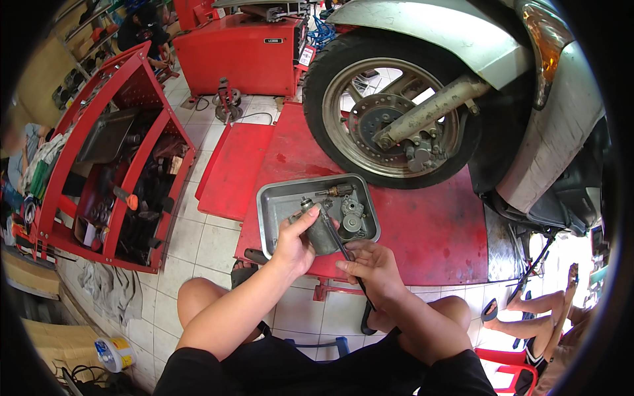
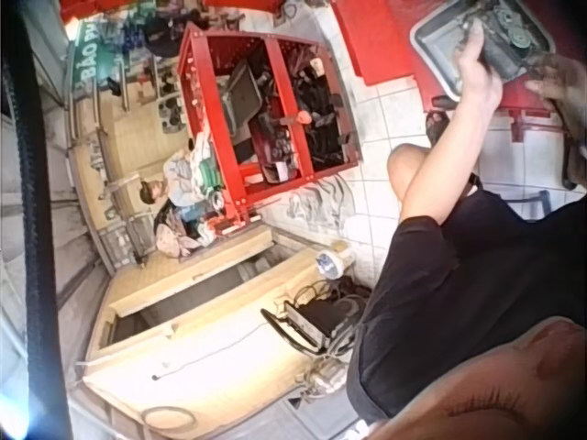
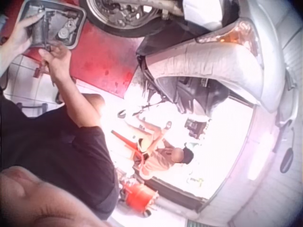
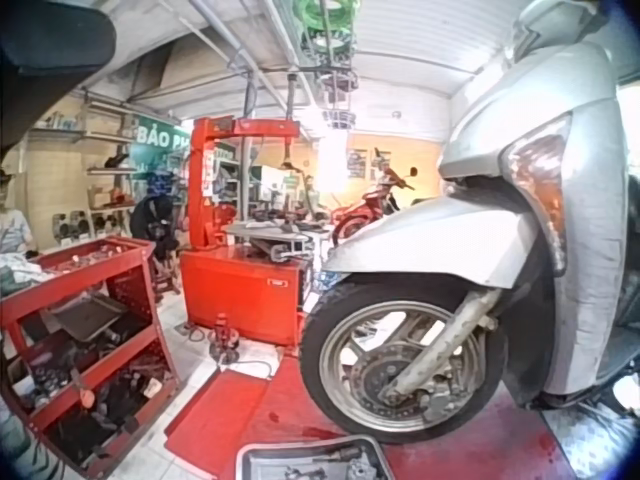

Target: The person disassembles a scooter brake caliper, removes the piston and internal components, and places them in a metal tray. They then use a screwdriver to clean the inside of the caliper body and reassemble the parts.

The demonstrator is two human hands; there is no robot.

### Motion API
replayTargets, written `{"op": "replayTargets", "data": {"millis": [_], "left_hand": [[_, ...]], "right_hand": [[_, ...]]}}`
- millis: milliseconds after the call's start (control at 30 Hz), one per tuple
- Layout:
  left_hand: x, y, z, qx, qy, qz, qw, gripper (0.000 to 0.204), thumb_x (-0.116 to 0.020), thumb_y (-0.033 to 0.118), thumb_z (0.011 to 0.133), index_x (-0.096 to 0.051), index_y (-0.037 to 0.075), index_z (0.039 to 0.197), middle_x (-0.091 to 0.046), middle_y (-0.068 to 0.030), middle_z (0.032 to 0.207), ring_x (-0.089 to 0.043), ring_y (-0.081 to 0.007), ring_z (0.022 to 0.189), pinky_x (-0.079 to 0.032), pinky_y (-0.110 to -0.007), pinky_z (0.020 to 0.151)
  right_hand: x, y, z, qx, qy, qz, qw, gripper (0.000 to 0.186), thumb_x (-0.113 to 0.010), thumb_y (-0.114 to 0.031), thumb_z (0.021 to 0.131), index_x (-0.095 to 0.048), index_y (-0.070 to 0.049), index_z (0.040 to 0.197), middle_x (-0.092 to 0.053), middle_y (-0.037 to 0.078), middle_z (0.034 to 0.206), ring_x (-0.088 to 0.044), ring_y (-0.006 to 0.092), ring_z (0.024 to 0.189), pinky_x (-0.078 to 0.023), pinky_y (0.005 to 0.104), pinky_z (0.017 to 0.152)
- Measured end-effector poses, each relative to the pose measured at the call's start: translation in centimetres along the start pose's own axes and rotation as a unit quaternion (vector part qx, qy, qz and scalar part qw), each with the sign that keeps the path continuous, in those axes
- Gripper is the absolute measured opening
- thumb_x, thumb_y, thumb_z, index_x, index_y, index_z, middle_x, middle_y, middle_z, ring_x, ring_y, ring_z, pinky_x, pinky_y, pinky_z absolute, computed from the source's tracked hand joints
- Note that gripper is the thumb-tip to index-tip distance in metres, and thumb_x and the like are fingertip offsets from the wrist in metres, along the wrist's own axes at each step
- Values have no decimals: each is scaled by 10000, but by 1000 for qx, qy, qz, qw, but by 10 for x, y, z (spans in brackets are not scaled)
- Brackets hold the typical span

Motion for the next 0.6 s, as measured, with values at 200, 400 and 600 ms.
{"op": "replayTargets", "data": {"millis": [200,400,600], "left_hand": [[-2,5,0,-15,0,79,997,329,-789,37,808,-600,10,1076,-657,-102,970,-664,-239,910,-574,-404,837],[-2,-1,9,-2,7,55,998,310,-762,13,826,-611,44,1095,-671,-79,952,-667,-209,873,-572,-360,794],[12,8,21,-68,44,82,993,266,-746,53,847,-592,24,1062,-652,-84,903,-657,-216,791,-571,-356,723]], "right_hand": [[4,0,2,-3,36,33,999,344,-726,2,867,-527,95,1131,-667,122,851,-681,185,682,-591,290,601],[-1,-3,2,-23,3,28,999,395,-672,-85,933,-470,83,1228,-671,177,925,-697,240,766,-601,347,654],[7,10,8,87,-22,-139,986,369,-728,-130,876,-555,13,1169,-624,103,935,-615,138,654,-515,276,541]]}}
Point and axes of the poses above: each hand's wrist, its own z-axis towards the middle knuckle, its own x-axis out of the back of the hand, y = z × x, the point moved 6 cm from there along z, towards the middle knuckle
